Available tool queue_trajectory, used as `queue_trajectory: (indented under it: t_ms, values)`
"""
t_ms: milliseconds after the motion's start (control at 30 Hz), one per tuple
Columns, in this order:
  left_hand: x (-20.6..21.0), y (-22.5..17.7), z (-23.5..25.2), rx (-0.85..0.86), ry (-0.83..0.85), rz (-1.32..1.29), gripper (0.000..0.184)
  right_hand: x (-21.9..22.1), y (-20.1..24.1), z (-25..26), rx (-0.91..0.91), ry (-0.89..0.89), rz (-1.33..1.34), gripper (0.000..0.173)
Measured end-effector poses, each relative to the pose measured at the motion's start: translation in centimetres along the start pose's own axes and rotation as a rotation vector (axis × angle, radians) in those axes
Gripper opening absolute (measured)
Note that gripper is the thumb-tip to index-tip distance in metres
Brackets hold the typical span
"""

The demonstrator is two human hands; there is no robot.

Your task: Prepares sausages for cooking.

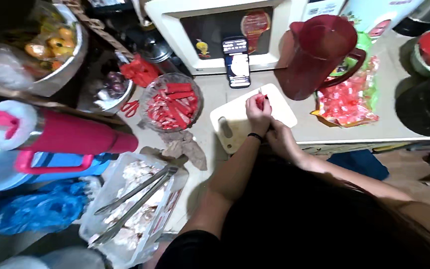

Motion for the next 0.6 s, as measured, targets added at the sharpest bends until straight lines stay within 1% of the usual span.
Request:
queue_trajectory:
  t_ms: [67,167,233,267,300,367,433,467,600]
  values:
    - [-0.8,0.6,0.5,-0.125,-0.081,-0.247,0.031,0.5,1.6,0.2,0.001,0.005,-0.009,0.052]
    - [-2.2,0.8,1.4,-0.238,-0.163,-0.505,0.036,0.7,3.8,0.5,-0.028,0.000,-0.101,0.058]
    - [-3.3,-0.8,2.3,-0.402,-0.145,-0.793,0.033,0.7,5.6,0.5,-0.110,-0.038,-0.130,0.058]
    - [-3.7,-1.8,2.7,-0.482,-0.116,-0.951,0.034,0.6,6.4,0.5,-0.156,-0.062,-0.129,0.058]
    - [-4.2,-2.7,3.0,-0.544,-0.093,-1.092,0.036,0.5,6.9,0.5,-0.189,-0.084,-0.120,0.058]
    - [-5.0,-3.6,3.5,-0.626,-0.117,-1.292,0.034,0.0,7.5,0.5,-0.243,-0.129,-0.090,0.060]
    - [-6.0,-4.0,4.4,-0.630,-0.187,-1.369,0.030,-1.0,7.3,0.7,-0.299,-0.167,-0.077,0.061]
    - [-6.7,-4.2,5.0,-0.625,-0.215,-1.383,0.031,-1.6,7.2,0.8,-0.301,-0.170,-0.066,0.061]
    - [-9.6,-5.0,7.8,-0.527,-0.275,-1.425,0.035,-3.7,5.8,1.0,-0.209,-0.216,-0.035,0.062]
Point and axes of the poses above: each hand's wrist, its own z-axis towards the middle knuckle, its own x-axis out of the palm, y = z × x, the point moved 4 cm from there along z, towards the middle knuckle, and after that the axes turned 7 degrees about z, right-handed, at the moved point
